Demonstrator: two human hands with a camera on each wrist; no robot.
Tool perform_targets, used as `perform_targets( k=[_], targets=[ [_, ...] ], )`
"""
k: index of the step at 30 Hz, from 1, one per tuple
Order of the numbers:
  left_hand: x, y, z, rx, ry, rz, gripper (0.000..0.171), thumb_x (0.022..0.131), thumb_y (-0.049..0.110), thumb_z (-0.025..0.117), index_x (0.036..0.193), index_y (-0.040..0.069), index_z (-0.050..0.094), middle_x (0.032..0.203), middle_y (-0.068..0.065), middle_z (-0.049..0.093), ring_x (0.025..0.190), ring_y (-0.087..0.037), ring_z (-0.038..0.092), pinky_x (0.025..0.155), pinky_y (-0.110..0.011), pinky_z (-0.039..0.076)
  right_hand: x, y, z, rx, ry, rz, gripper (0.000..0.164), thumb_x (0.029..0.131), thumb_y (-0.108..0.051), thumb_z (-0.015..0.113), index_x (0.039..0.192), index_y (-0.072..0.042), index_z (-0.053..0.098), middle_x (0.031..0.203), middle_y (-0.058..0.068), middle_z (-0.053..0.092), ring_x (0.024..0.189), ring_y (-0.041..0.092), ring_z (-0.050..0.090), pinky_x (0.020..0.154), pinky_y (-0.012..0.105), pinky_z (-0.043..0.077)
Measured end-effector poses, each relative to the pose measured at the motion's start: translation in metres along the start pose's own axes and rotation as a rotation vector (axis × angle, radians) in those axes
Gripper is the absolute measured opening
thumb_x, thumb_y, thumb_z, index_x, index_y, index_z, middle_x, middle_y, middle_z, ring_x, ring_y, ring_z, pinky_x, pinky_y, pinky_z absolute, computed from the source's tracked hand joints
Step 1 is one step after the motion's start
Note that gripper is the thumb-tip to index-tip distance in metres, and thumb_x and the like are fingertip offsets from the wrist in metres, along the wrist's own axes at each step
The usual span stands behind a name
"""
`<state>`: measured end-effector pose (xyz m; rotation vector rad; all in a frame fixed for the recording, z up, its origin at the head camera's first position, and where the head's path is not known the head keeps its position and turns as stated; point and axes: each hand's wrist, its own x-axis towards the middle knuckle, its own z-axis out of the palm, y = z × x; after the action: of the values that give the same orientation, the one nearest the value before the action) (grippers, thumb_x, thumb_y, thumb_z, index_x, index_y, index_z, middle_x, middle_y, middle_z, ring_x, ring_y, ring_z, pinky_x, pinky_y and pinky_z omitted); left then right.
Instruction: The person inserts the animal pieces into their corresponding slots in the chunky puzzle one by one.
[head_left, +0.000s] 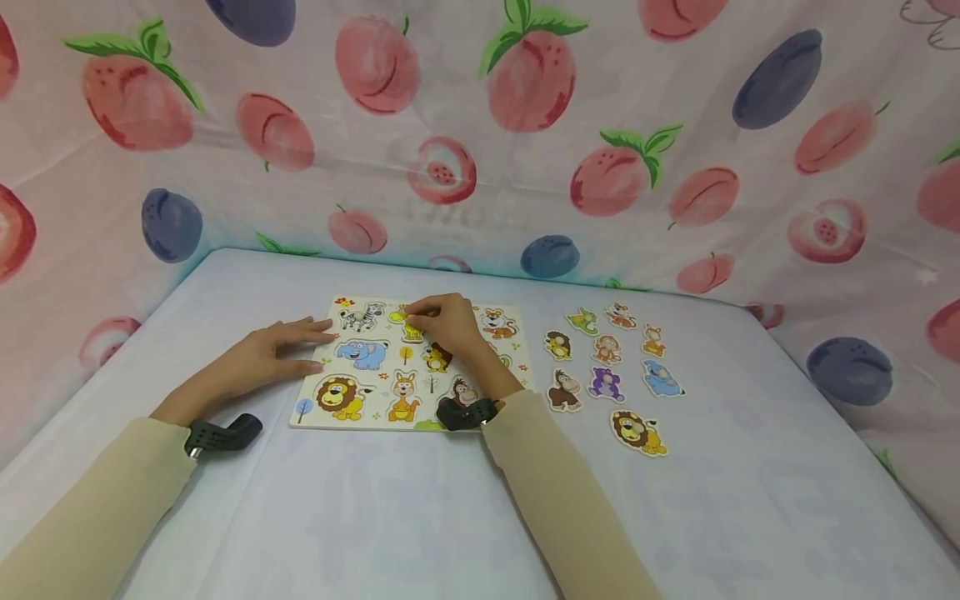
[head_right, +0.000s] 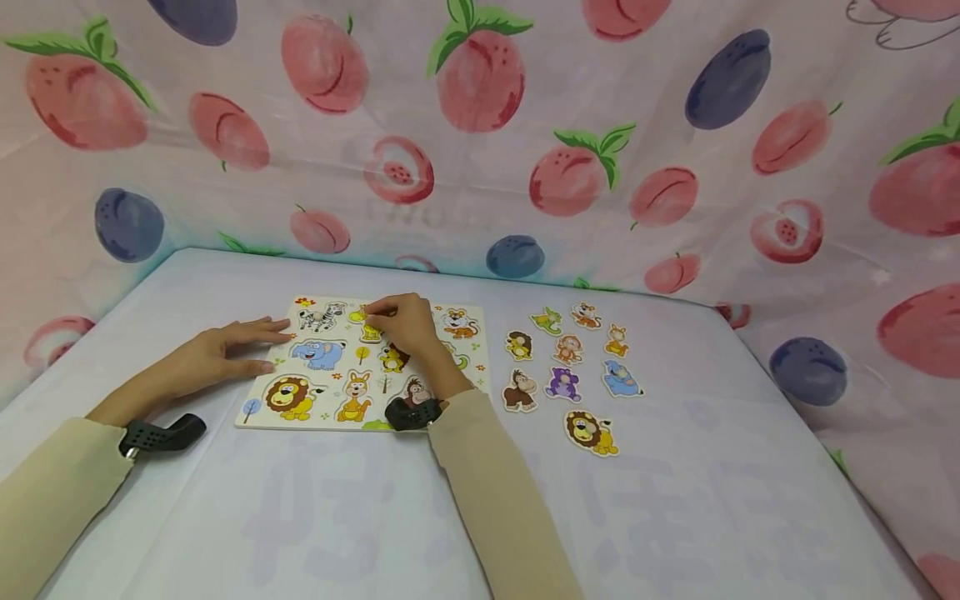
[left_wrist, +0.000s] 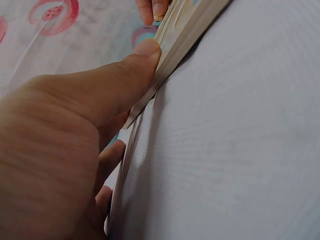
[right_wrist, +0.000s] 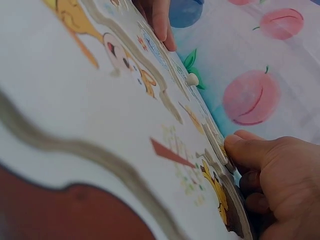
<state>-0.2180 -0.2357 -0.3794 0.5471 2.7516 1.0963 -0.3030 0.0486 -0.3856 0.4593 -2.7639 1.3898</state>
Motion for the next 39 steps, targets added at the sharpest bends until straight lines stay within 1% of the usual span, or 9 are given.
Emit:
perform_targets(
  k=[12,20,28,34,39],
  targets=[
    [0.0018,0.0012,-0.0005,0.009,0.0,-0.008,0.056,0.086,0.043,0.069,0.136,0.021,0.056,0.152,-0.001,0.034,0.144,-0.03,0.015,0.107,-0.067,0.008,0.0013,0.0007,0.0003,-0.007,0.023,0.006,0.012,0.087,-0.025,0.072,0.097,-0.02,0.077,0.088,-0.009,0.067,0.075,0.01,0.058,0.059,0.024,0.047],
    [0.0024,0.0008,-0.0008,-0.001,-0.006,-0.004,0.056,0.086,0.044,0.068,0.136,0.022,0.056,0.152,-0.001,0.034,0.144,-0.031,0.014,0.107,-0.067,0.007,0.0012,0.0023,0.0007,-0.011,0.041,0.008,0.013,0.087,-0.025,0.072,0.098,-0.02,0.077,0.09,-0.009,0.068,0.075,0.008,0.059,0.059,0.023,0.049],
    [0.0006,0.0012,-0.0007,-0.007,-0.004,-0.003,0.056,0.086,0.044,0.069,0.136,0.022,0.056,0.153,-0.002,0.034,0.144,-0.031,0.015,0.106,-0.068,0.01,-0.0015,-0.0001,0.0001,0.002,0.033,0.006,0.012,0.086,-0.023,0.073,0.097,-0.019,0.077,0.085,-0.008,0.067,0.072,0.011,0.059,0.058,0.024,0.048],
    [-0.0005,0.0004,-0.0004,-0.016,-0.003,-0.006,0.056,0.086,0.043,0.069,0.136,0.021,0.056,0.153,-0.002,0.034,0.144,-0.031,0.015,0.107,-0.067,0.009,-0.0021,-0.0006,0.0014,-0.002,0.029,0.02,0.012,0.086,-0.024,0.074,0.097,-0.019,0.077,0.084,-0.009,0.067,0.071,0.01,0.06,0.057,0.024,0.049],
    [-0.0005,0.0001,-0.0003,-0.017,-0.001,-0.001,0.055,0.086,0.042,0.069,0.135,0.021,0.056,0.153,-0.002,0.034,0.144,-0.031,0.015,0.107,-0.067,0.008,-0.0024,-0.0016,0.0011,-0.005,0.028,0.013,0.012,0.086,-0.023,0.074,0.097,-0.018,0.077,0.085,-0.008,0.067,0.072,0.01,0.06,0.059,0.024,0.049]
  ],
)
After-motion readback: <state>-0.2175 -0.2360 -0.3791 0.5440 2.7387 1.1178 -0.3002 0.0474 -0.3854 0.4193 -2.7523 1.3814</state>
